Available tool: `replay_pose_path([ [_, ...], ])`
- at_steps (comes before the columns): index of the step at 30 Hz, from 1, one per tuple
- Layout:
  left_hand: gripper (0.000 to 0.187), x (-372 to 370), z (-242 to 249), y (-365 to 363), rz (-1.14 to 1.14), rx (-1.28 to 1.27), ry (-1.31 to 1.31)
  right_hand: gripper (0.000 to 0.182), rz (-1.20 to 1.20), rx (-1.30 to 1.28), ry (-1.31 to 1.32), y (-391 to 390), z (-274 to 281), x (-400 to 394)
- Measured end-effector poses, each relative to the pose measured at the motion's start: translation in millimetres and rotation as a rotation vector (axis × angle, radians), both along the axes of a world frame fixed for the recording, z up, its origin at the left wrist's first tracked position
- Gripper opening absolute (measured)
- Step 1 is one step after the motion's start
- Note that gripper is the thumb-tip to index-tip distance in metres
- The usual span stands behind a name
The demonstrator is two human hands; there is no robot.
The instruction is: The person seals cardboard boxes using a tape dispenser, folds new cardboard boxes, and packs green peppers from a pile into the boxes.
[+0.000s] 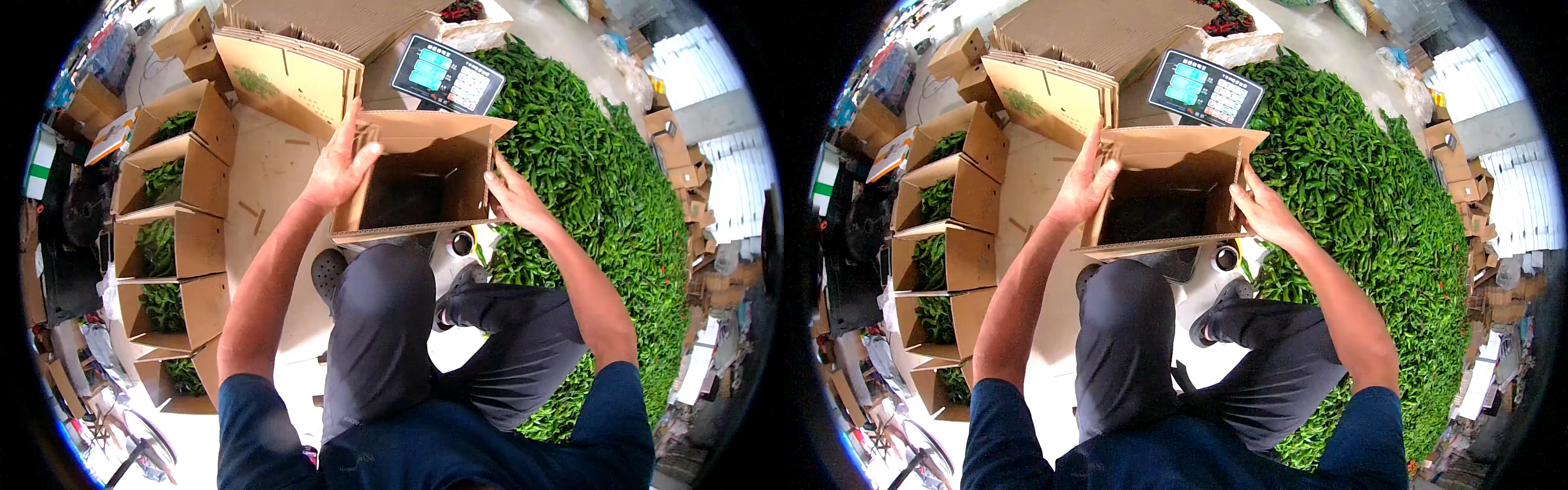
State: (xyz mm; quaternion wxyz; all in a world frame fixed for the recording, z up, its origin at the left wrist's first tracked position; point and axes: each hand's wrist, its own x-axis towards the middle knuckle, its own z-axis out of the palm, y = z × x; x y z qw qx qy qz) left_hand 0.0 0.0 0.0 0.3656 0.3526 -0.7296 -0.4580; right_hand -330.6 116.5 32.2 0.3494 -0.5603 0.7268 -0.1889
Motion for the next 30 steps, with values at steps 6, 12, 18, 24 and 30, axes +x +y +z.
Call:
replay_pose_path([
  [6, 0.097, -19, -5, 8, 0.263, -0.534, -0.479, 0.073, 0.464, 0.175, 0.236, -4, 16, 12],
  [12, 0.078, -2, 3, 13, 0.217, -0.710, -0.500, 0.068, 0.273, 0.402, -0.013, 2, 34, 14],
  [18, 0.036, 36, -20, 25, -0.183, -0.655, -0.527, 0.056, 0.115, -0.194, 0.319, 43, 29, 49],
  [24, 0.031, 42, -19, 8, -0.091, 0.237, 0.024, 0.072, -0.039, -0.339, 0.465, 6, 8, 40],
  [30, 0.034, 23, -36, 25, 0.169, -0.061, -0.072, 0.084, -0.256, -0.181, 0.320, -23, -51, 37],
])
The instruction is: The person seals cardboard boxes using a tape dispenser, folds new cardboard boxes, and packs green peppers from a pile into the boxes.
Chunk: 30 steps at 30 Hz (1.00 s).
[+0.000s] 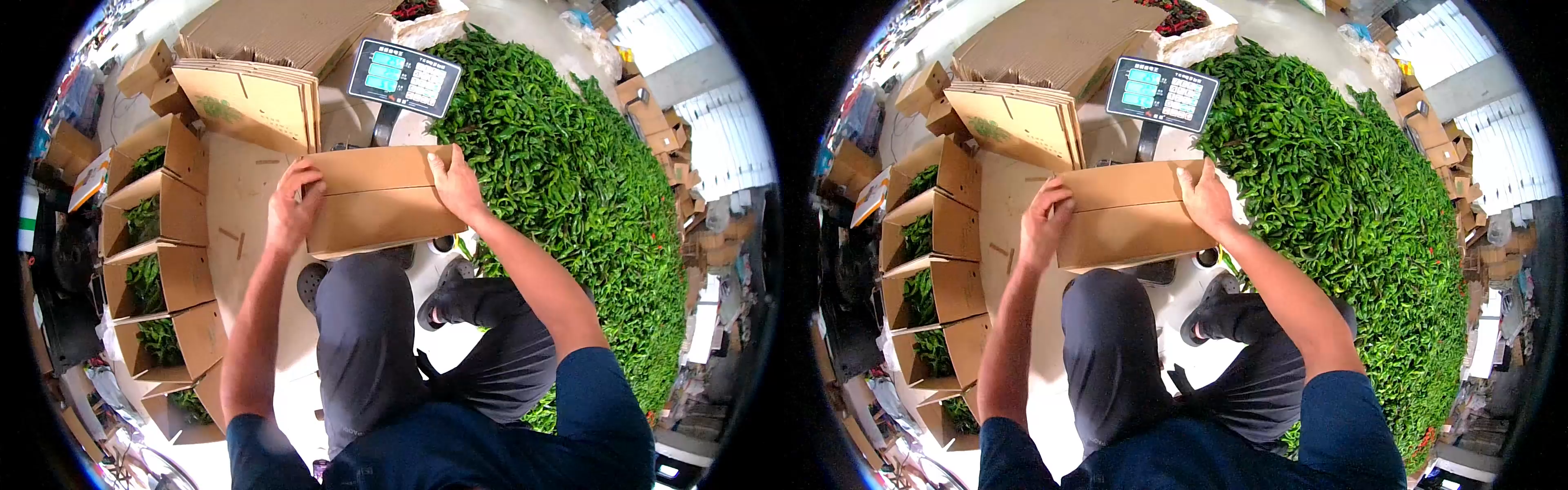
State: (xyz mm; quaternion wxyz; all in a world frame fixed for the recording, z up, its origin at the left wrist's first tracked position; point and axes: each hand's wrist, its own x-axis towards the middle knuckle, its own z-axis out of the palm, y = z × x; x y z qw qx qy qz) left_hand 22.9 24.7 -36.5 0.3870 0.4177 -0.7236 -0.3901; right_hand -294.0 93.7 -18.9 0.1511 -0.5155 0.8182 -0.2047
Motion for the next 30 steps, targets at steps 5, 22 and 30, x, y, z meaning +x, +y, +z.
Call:
replay_pose_path([
  [5, 0.068, -18, -3, 23, 0.109, 0.384, 0.351, 0.079, 0.072, -0.051, -0.096, 8, -11, -9],
  [22, 0.087, -18, 4, 20, 0.158, 0.432, 0.184, 0.071, 0.104, -0.068, -0.096, 22, -13, -6],
  [30, 0.082, -19, 10, 23, 0.161, 0.415, 0.137, 0.068, 0.034, -0.103, -0.211, 23, -13, -7],
])
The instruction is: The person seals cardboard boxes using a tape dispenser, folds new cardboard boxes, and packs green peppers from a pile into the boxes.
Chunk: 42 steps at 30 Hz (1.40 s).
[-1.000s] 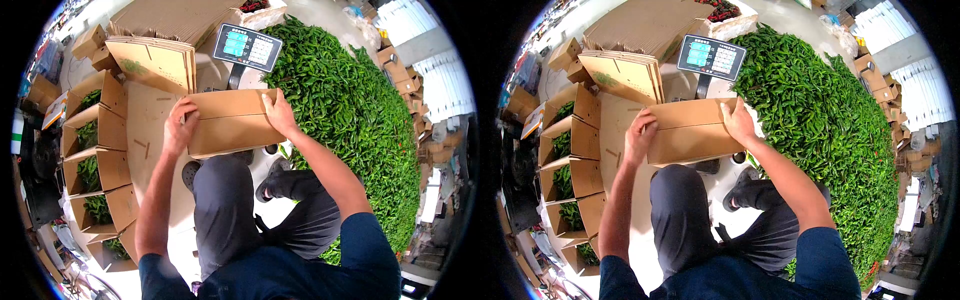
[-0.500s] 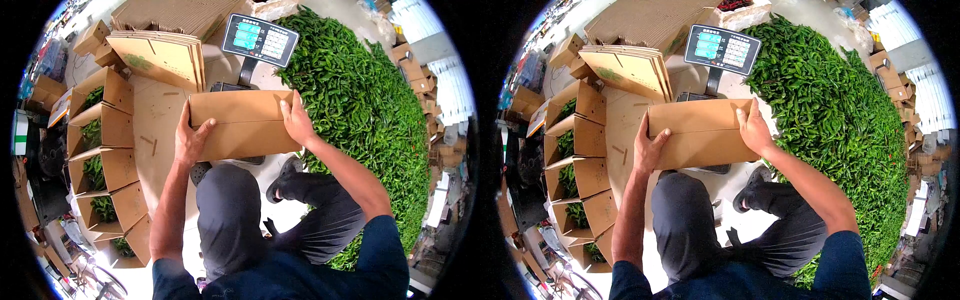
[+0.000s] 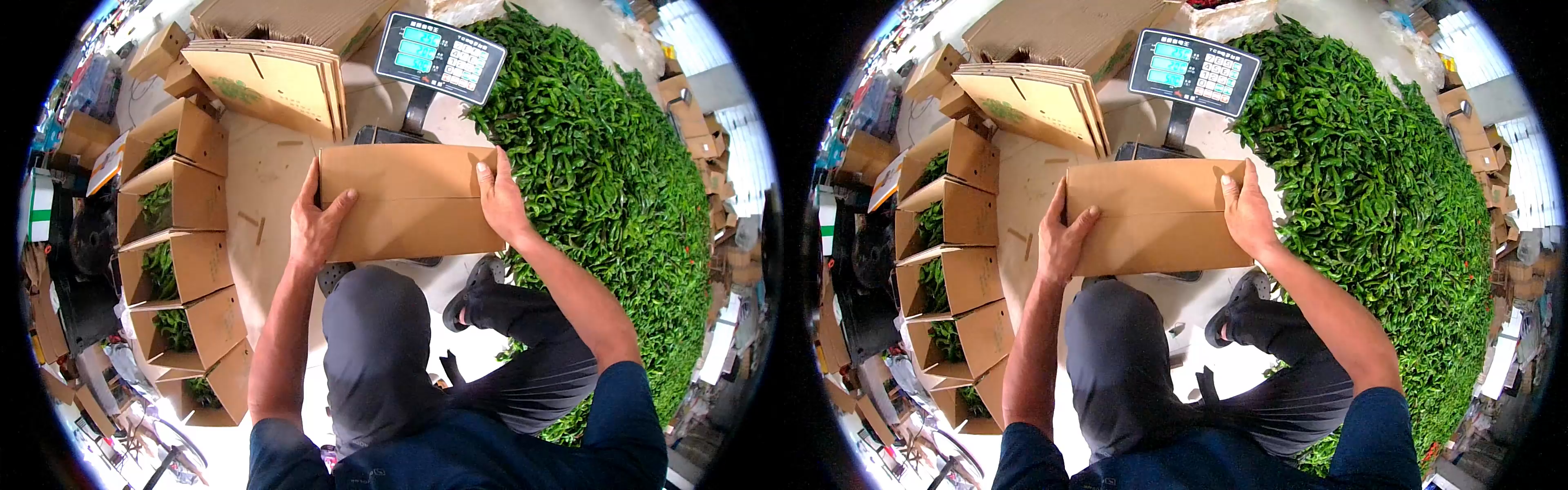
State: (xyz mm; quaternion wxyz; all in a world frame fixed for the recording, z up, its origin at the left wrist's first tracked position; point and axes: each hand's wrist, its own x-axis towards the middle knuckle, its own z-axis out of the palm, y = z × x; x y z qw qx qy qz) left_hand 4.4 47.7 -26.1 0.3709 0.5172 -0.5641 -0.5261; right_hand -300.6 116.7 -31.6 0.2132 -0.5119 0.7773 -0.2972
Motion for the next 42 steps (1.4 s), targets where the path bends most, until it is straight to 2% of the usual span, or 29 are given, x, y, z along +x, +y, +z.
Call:
replay_pose_path([
  [8, 0.073, 1, 3, 0, -0.007, 0.028, -0.016, 0.067, -0.004, 0.089, -0.002, -2, 10, 6],
  [11, 0.073, -1, 1, 0, 0.008, 0.031, 0.042, 0.067, 0.024, -0.002, -0.052, 1, 4, 0],
  [12, 0.076, -2, 1, 0, 0.009, 0.057, 0.134, 0.062, -0.010, -0.070, -0.054, 0, -5, -5],
  [14, 0.076, -1, 6, -1, -0.012, 0.088, 0.122, 0.052, -0.157, -0.017, -0.417, -10, -43, -57],
  [16, 0.076, -3, 3, -2, -0.015, 0.090, 0.099, 0.045, -0.299, 0.144, -0.575, -8, -52, -87],
  [17, 0.076, -3, 2, -1, -0.019, 0.103, 0.100, 0.043, -0.365, 0.283, -0.550, -4, -56, -99],
  [20, 0.078, -3, 4, -2, -0.036, 0.113, 0.140, 0.048, 0.150, 0.538, 0.344, 51, -235, -189],
  [21, 0.079, -2, 1, -3, -0.033, 0.104, 0.124, 0.055, 0.202, 0.584, 0.402, 67, -228, -170],
  [22, 0.079, -1, -2, -4, -0.027, 0.098, 0.108, 0.054, 0.062, 0.616, 0.231, 79, -264, -166],
  [23, 0.080, -1, -5, -4, -0.021, 0.093, 0.093, 0.051, 0.147, 0.549, 0.039, 100, -318, -182],
  [25, 0.080, -3, -1, -5, -0.016, 0.098, 0.080, 0.057, 0.039, 0.401, 0.014, 108, -309, -144],
  [26, 0.081, -3, 1, -4, -0.016, 0.100, 0.074, 0.058, -0.076, 0.346, -0.155, 115, -349, -144],
  [28, 0.081, -3, 2, -6, -0.026, 0.086, 0.046, 0.056, -0.162, 0.312, -0.274, 105, -349, -132],
  [29, 0.081, -3, 3, -6, -0.037, 0.080, 0.034, 0.054, -0.128, 0.338, -0.224, 104, -341, -139],
  [31, 0.081, -4, 4, -7, -0.043, 0.089, 0.038, 0.043, 0.049, 0.588, 0.088, 79, -321, -159],
  [32, 0.082, -3, 5, -6, -0.042, 0.090, 0.046, 0.036, 0.250, 0.588, 0.322, 62, -299, -172],
  [33, 0.082, -2, 3, -6, -0.043, 0.089, 0.065, 0.034, 0.201, 0.737, 0.430, 37, -231, -161],
  [34, 0.081, -1, 0, -5, -0.043, 0.087, 0.086, 0.037, 0.204, 0.708, 0.452, 26, -235, -189],
  [36, 0.081, -2, -4, -5, -0.045, 0.088, 0.151, 0.031, 0.179, 0.702, 0.389, -7, -128, -183],
  [37, 0.081, -2, -4, -4, -0.044, 0.092, 0.191, 0.031, -0.028, 0.388, 0.155, -1, -113, -191],
  [38, 0.081, -2, -4, -3, -0.042, 0.095, 0.231, 0.040, -0.155, 0.235, 0.064, -6, -63, -163],
  [39, 0.080, -2, -2, -3, -0.036, 0.097, 0.223, 0.044, -0.145, -0.011, -0.042, -8, -27, -145],
  [40, 0.080, -3, 0, -2, -0.032, 0.097, 0.213, 0.044, -0.133, -0.146, -0.002, -9, 6, -128],
  [42, 0.080, -2, 3, -3, -0.033, 0.098, 0.211, 0.042, -0.044, -0.291, -0.138, -4, 42, -96],
])
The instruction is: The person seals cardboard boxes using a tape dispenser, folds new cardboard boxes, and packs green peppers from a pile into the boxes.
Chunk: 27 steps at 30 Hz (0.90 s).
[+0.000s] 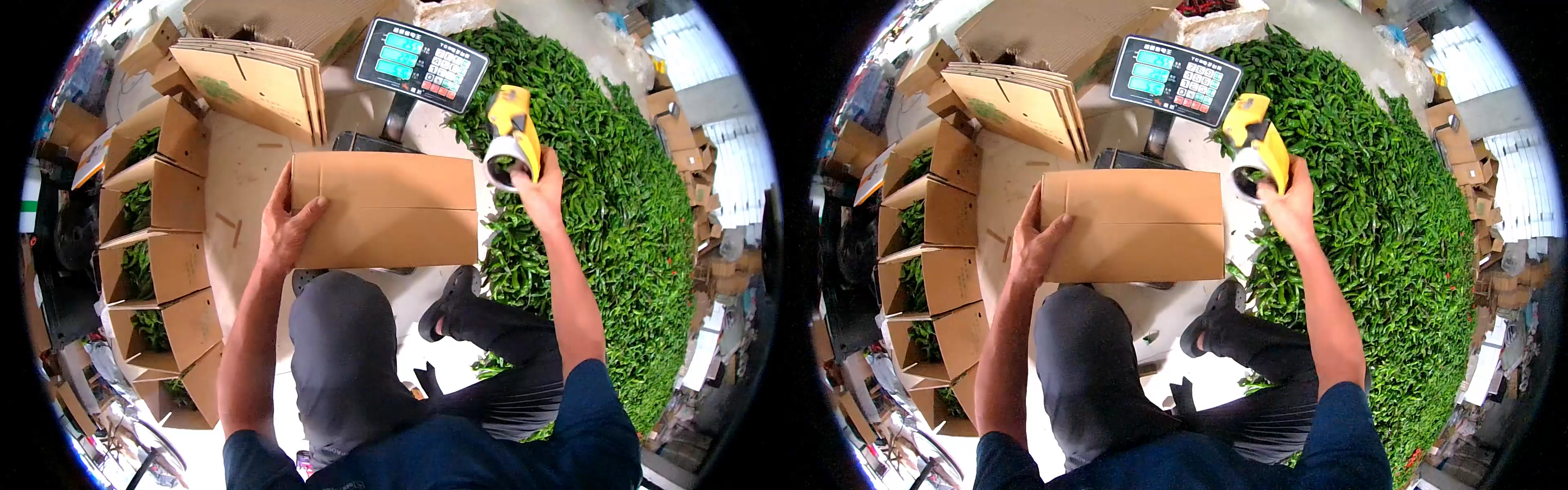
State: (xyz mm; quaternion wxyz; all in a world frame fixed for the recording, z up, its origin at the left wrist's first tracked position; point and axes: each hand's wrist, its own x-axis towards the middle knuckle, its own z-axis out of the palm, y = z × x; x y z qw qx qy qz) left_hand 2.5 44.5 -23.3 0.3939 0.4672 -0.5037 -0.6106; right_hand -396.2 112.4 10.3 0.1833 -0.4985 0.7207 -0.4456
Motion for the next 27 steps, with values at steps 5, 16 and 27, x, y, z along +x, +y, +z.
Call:
replay_pose_path([
  [5, 0.079, 3, -13, -1, -0.022, -0.019, 0.064, 0.042, 0.373, -0.157, 0.054, 16, -26, 76],
  [16, 0.056, -14, 47, 8, 0.028, -0.155, -0.272, 0.043, 0.330, -0.184, 0.210, 13, -27, 96],
  [27, 0.044, -34, 97, 16, -0.221, 0.471, 0.278, 0.047, 0.322, -0.127, 0.262, 17, -22, 94],
])
